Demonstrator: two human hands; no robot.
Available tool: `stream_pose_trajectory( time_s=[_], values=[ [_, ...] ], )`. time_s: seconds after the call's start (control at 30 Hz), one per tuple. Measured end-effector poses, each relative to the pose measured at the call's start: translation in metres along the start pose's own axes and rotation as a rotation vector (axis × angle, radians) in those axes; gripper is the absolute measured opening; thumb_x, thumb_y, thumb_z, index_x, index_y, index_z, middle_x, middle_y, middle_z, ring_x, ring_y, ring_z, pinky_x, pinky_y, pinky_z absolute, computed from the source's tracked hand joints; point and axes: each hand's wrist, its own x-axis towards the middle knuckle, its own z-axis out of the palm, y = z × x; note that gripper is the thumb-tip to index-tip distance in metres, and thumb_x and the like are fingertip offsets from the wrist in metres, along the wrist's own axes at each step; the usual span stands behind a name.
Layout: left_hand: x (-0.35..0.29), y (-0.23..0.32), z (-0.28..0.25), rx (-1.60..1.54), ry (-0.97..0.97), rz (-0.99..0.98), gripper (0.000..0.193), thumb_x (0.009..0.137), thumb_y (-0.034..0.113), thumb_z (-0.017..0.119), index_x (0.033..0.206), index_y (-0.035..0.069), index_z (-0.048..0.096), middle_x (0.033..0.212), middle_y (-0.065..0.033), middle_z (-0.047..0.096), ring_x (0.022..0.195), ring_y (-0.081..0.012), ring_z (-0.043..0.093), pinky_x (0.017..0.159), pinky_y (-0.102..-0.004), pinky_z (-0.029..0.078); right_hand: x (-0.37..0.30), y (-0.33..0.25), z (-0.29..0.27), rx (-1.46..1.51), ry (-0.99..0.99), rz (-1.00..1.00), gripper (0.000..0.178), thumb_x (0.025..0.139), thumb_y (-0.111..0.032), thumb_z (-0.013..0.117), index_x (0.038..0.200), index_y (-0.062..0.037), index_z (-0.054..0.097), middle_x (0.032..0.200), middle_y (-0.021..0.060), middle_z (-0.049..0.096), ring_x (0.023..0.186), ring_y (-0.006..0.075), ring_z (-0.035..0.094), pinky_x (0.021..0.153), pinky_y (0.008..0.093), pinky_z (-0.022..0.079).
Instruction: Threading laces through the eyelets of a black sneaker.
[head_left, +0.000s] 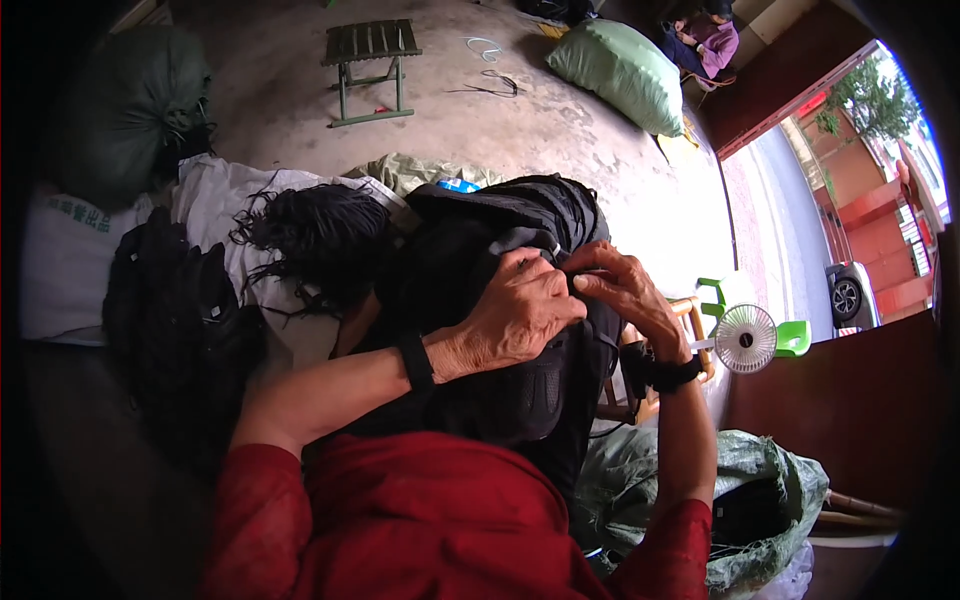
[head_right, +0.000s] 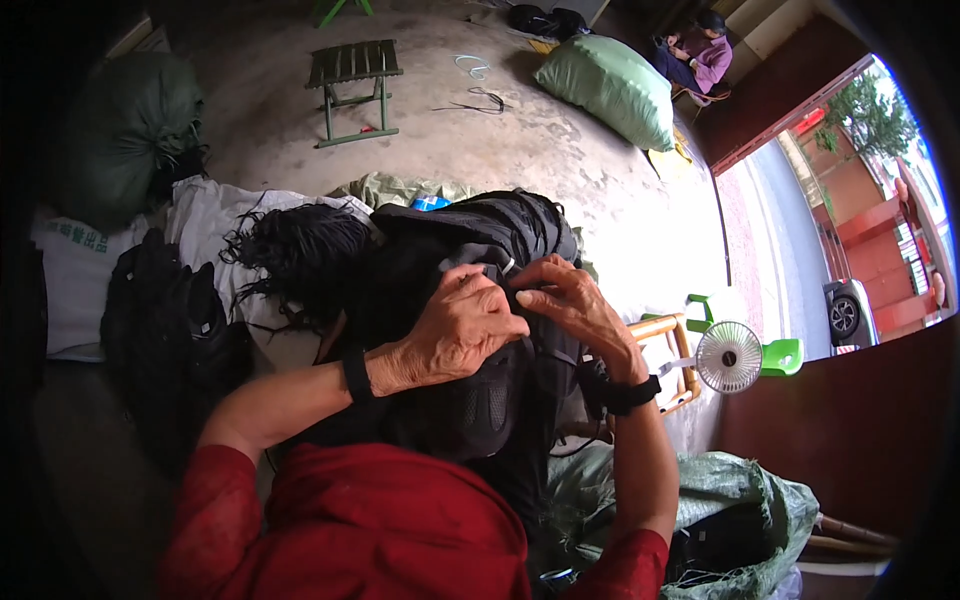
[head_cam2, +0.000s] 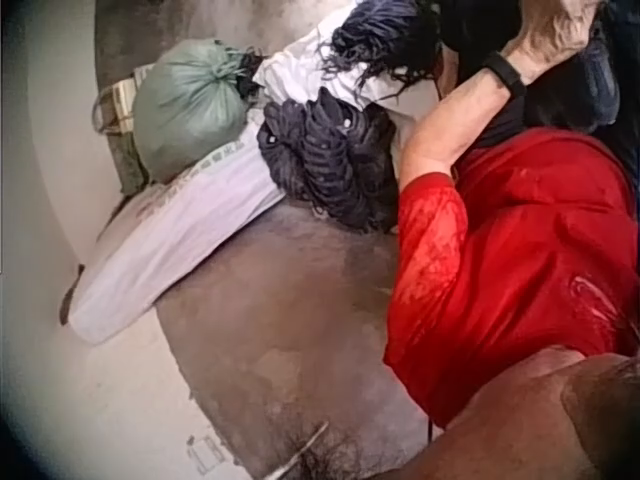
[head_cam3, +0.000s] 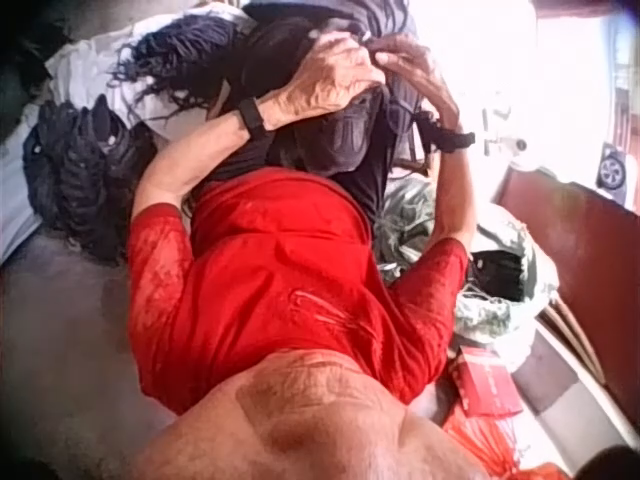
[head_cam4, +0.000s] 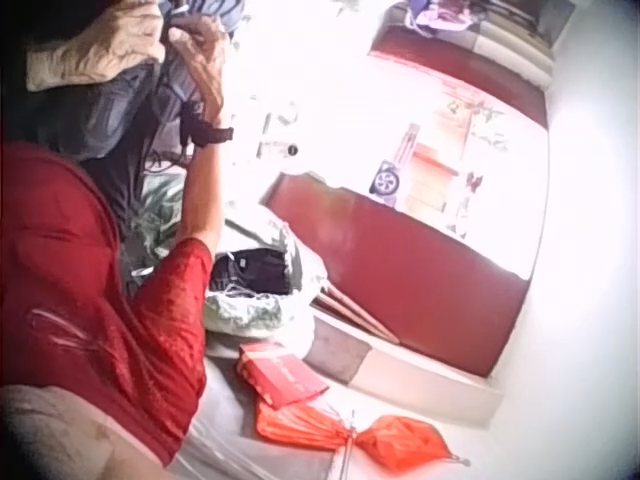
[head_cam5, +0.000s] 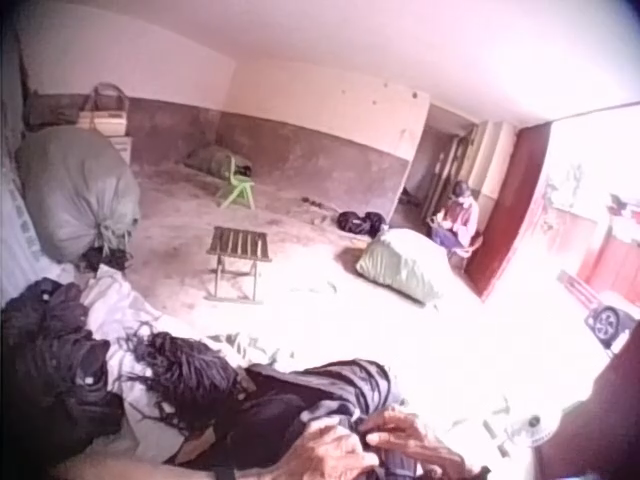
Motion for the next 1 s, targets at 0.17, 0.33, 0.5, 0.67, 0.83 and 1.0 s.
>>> stream_pose_trajectory(
  time_s=[0.17, 0.33, 0.5, 0.67, 0.83, 1.0],
  values=[
    [0.0, -0.006, -0.011, -0.182, -0.071, 0.025, 0.016, 0.081, 0.014, 0.069, 0.097, 0.014, 0.07, 0.081, -0.0015, 0.053, 0.086, -0.0218, 0.054, 0.089, -0.0391, 0.039, -0.004, -0.026, -0.019, -0.24, -0.218, 0.003, 0.032, 0.083, -0.015, 0.068, 0.114, -0.0052, 0.064, 0.118, 0.011, 0.058, 0.112, 0.0261, 0.056, 0.098, 0.0384, 0.044],
    [0.011, -0.025, -0.04, -0.324, -0.414, 0.038, 0.024, 0.085, 0.012, 0.065, 0.109, 0.008, 0.068, 0.093, -0.0065, 0.056, 0.094, -0.0245, 0.052, 0.088, -0.0364, 0.042, -0.009, -0.024, -0.017, -0.135, -0.212, -0.045, 0.037, 0.082, -0.011, 0.067, 0.119, -0.0074, 0.064, 0.121, 0.0105, 0.057, 0.115, 0.0275, 0.055, 0.097, 0.0391, 0.044],
    [0.018, -0.035, -0.047, -0.302, -0.5, 0.018, 0.02, 0.084, 0.011, 0.065, 0.103, 0.006, 0.069, 0.091, -0.0083, 0.059, 0.092, -0.0267, 0.054, 0.084, -0.0361, 0.044, 0.014, -0.02, 0.009, -0.534, -0.035, 0.036, 0.034, 0.08, -0.027, 0.07, 0.107, -0.0052, 0.066, 0.096, 0.0138, 0.063, 0.087, 0.0323, 0.064, 0.077, 0.0434, 0.049],
    [0.021, -0.028, -0.046, -0.292, -0.406, -0.047, 0.011, 0.08, 0.012, 0.068, 0.088, 0.005, 0.069, 0.08, -0.0083, 0.064, 0.082, -0.0274, 0.06, 0.074, -0.0384, 0.048, 0.023, -0.019, 0.021, -0.737, 0.106, -0.024, 0.022, 0.077, -0.027, 0.068, 0.083, -0.0053, 0.067, 0.088, 0.0144, 0.065, 0.084, 0.0365, 0.062, 0.073, 0.0467, 0.048],
    [0.017, -0.015, -0.027, -0.476, -0.18, -0.175, 0.013, 0.077, 0.017, 0.073, 0.082, 0.006, 0.067, 0.076, -0.0063, 0.065, 0.077, -0.0264, 0.062, 0.069, -0.0389, 0.048, 0.026, -0.006, 0.032, -0.648, 0.273, 0.061, 0.017, 0.079, -0.021, 0.065, 0.084, -0.0047, 0.067, 0.083, 0.0147, 0.067, 0.079, 0.0352, 0.064, 0.07, 0.0419, 0.05],
    [0.013, -0.001, 0.001, -0.112, -0.097, -0.167, 0.014, 0.078, 0.024, 0.071, 0.078, 0.012, 0.064, 0.075, -0.0039, 0.066, 0.073, -0.0236, 0.065, 0.077, -0.0397, 0.039, 0.015, -0.068, -0.048, -0.015, 0.509, -0.068, 0.032, 0.093, -0.035, 0.053, 0.094, -0.0045, 0.061, 0.082, 0.007, 0.066, 0.078, 0.0148, 0.063, 0.071, 0.028, 0.048]
  ],
)
